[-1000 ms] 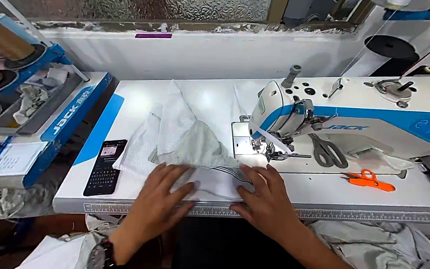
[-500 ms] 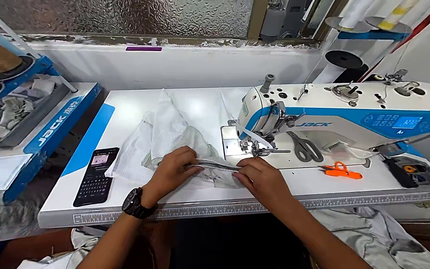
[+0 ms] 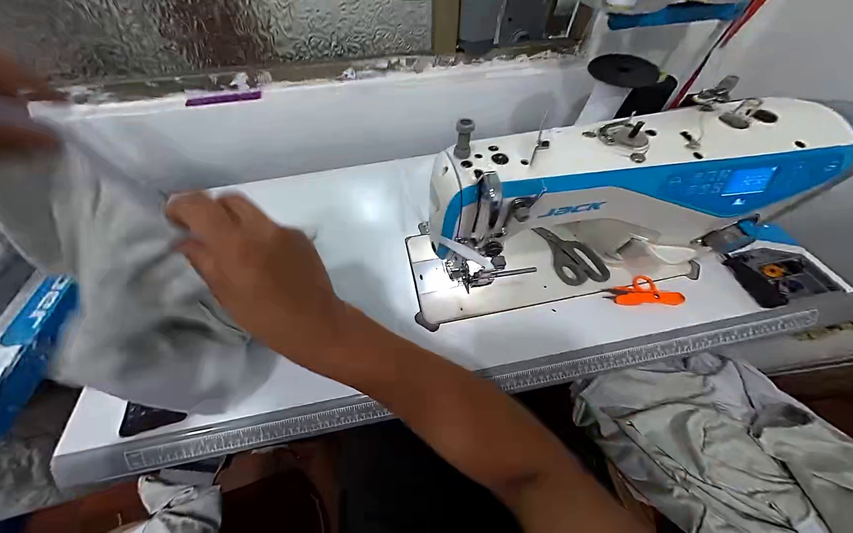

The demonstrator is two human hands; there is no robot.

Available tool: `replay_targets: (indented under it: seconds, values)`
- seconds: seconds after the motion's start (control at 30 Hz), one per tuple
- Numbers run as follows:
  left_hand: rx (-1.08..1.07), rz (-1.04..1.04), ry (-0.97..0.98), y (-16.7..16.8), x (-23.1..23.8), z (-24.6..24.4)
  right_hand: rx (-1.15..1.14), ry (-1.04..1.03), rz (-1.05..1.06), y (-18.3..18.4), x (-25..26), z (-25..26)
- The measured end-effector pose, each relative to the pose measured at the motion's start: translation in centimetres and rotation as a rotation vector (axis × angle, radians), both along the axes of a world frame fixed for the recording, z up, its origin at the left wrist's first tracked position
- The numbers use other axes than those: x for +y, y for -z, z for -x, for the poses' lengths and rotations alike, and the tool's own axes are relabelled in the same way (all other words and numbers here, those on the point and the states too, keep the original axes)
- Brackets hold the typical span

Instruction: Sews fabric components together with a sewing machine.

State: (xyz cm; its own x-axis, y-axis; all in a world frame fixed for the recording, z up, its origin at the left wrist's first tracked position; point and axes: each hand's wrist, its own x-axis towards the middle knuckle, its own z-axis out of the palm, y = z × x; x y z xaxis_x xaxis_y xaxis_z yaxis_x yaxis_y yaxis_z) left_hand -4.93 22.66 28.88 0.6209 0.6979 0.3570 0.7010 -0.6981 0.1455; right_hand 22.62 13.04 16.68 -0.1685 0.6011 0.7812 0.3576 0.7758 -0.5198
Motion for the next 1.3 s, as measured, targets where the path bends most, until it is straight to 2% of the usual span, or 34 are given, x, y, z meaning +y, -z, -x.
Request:
replay_targets:
  seconds: [0.03, 0.07, 0.1, 0.13, 0.17, 0.2, 0.27, 0.3, 0.37, 0.47, 0.57, 0.63, 0.77, 0.87, 0.93, 1.0, 1.07, 1.17, 1.3]
  values:
    - [0.02, 0.011, 0.123, -1.8, 3.0, -0.2, 0.082, 0.002, 0.055, -0.5, 0.3, 0.7]
    - [0.133, -0.016, 0.279, -3.1, 5.8, -1.8, 0.127, 0.006, 0.133, -0.6, 0.1, 0.5]
    - [0.329, -0.063, 0.362, -3.6, 7.1, -5.4, 0.144, 0.005, 0.239, 0.2, -0.5, -0.4]
    - [0.492, -0.062, 0.32, -2.4, 6.4, -10.2, 0.14, 0.014, 0.356, 1.9, -1.1, -1.6]
    - [0.618, 0.01, 0.21, 0.6, 5.3, -15.0, 0.106, 0.037, 0.474, 4.5, -1.9, -3.2]
    - [0.648, 0.065, 0.181, 5.5, 4.9, -18.6, 0.036, 0.077, 0.584, 7.5, -3.0, -5.1]
    - [0.492, 0.16, 0.314, 16.2, 5.0, -22.6, -0.138, 0.217, 0.747, 12.7, -4.6, -8.9]
    - [0.376, 0.189, 0.389, 20.0, 5.0, -23.9, -0.222, 0.301, 0.786, 14.1, -5.4, -10.6]
    - [0.166, 0.187, 0.426, 23.6, 4.2, -25.3, -0.357, 0.46, 0.772, 14.9, -6.4, -13.0]
    - [0.066, 0.095, 0.434, 23.3, 1.7, -25.3, -0.431, 0.564, 0.641, 15.6, -6.6, -14.7]
    - [0.175, 0.11, 0.504, 23.9, -1.3, -25.0, -0.444, 0.583, 0.5, 16.9, -6.3, -15.0]
    - [0.222, 0.037, 0.531, 24.7, -2.5, -24.8, -0.441, 0.593, 0.444, 17.6, -6.4, -14.9]
    - [0.158, -0.155, 0.496, 25.7, -3.4, -23.9, -0.437, 0.563, 0.419, 18.3, -6.5, -14.9]
    - [0.118, -0.08, 0.477, 26.5, -3.7, -23.2, -0.391, 0.446, 0.428, 18.0, -6.5, -16.8]
    - [0.108, 0.015, 0.479, 26.6, -3.8, -22.3, -0.359, 0.397, 0.455, 17.2, -5.9, -20.2]
    - [0.056, 0.055, 0.48, 27.3, -4.3, -21.6, -0.393, 0.402, 0.483, 16.0, -4.3, -24.0]
    - [-0.001, 0.048, 0.479, 28.1, -4.7, -22.1, -0.467, 0.383, 0.398, 15.0, -1.9, -26.5]
    - [-0.023, 0.018, 0.441, 28.4, -4.7, -24.5, -0.505, 0.286, 0.177, 14.7, 1.8, -26.7]
    - [-0.048, -0.027, 0.408, 28.4, -4.4, -26.5, -0.481, 0.218, 0.17, 15.8, 3.9, -25.2]
